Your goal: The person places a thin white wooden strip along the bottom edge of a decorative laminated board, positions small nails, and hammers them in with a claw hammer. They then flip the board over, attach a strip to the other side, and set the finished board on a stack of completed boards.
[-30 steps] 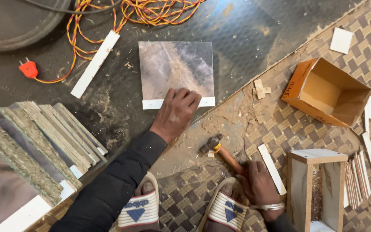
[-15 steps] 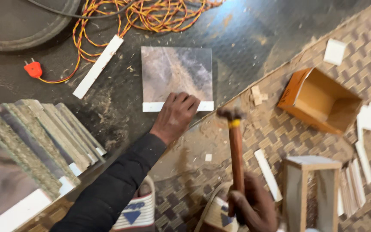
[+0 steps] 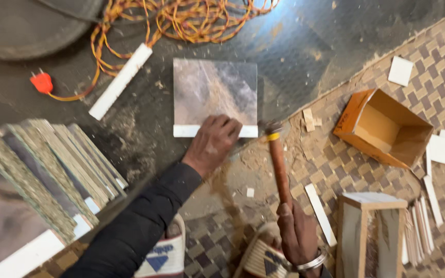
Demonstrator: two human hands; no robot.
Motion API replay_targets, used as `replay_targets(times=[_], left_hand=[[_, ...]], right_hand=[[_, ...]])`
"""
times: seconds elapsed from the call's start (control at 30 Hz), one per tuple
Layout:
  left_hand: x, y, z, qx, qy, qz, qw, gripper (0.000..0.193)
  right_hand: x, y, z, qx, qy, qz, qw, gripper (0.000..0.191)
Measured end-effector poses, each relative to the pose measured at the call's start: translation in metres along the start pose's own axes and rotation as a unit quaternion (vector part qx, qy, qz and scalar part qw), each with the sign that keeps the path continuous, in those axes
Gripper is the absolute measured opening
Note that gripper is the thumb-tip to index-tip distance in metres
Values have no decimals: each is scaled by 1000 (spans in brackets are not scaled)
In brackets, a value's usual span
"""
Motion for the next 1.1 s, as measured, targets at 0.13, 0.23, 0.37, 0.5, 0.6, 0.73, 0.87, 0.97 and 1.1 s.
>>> replay_targets(times=[0.13,0.23,0.37,0.5,0.6,0.73,0.87,0.97,1.1], left_hand=[[0,3,0,-8,3,-23,1000,25],[-8,3,4,-4,-26,-11,1000,19],[-10,1,8,-9,-10,-2,1000,24],[-3,4,2,-7,0,1,1000,23],[6,2,-1,-10,-10,-13,1000,21],[7,0,1,-1,3,-3,1000,24],[6,2,1,-4,10,-13,1000,22],[1,3,1,-8,3,-11,1000,20],[-2,5,5,-1,16,-14,1000,17]], right_hand=[[-7,3,-11,-7,-6,28,1000,43],[9,9,-6,38,-29,-47,998,43],[-7,-3,-3,36,25,-33,999,44],[-11,-4,-8,-59,40,36,997,48],[20,12,14,-33,-58,-37,997,48],[11,13,33,-6,-66,-38,997,46],[-10,3,0,-90,-20,7,996,42],[0,15,-12,-51,-62,-17,997,40],[-4,21,-11,-6,-65,-48,997,39]])
Point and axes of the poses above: each hand's wrist, its own y-axis towards the middle knuckle, its own x-axis out of the palm, z = x × y, the point moved 10 cm from there along y, towards the middle knuckle, and after that the axes turned 9 degrees about -y, right-handed, at the moved point
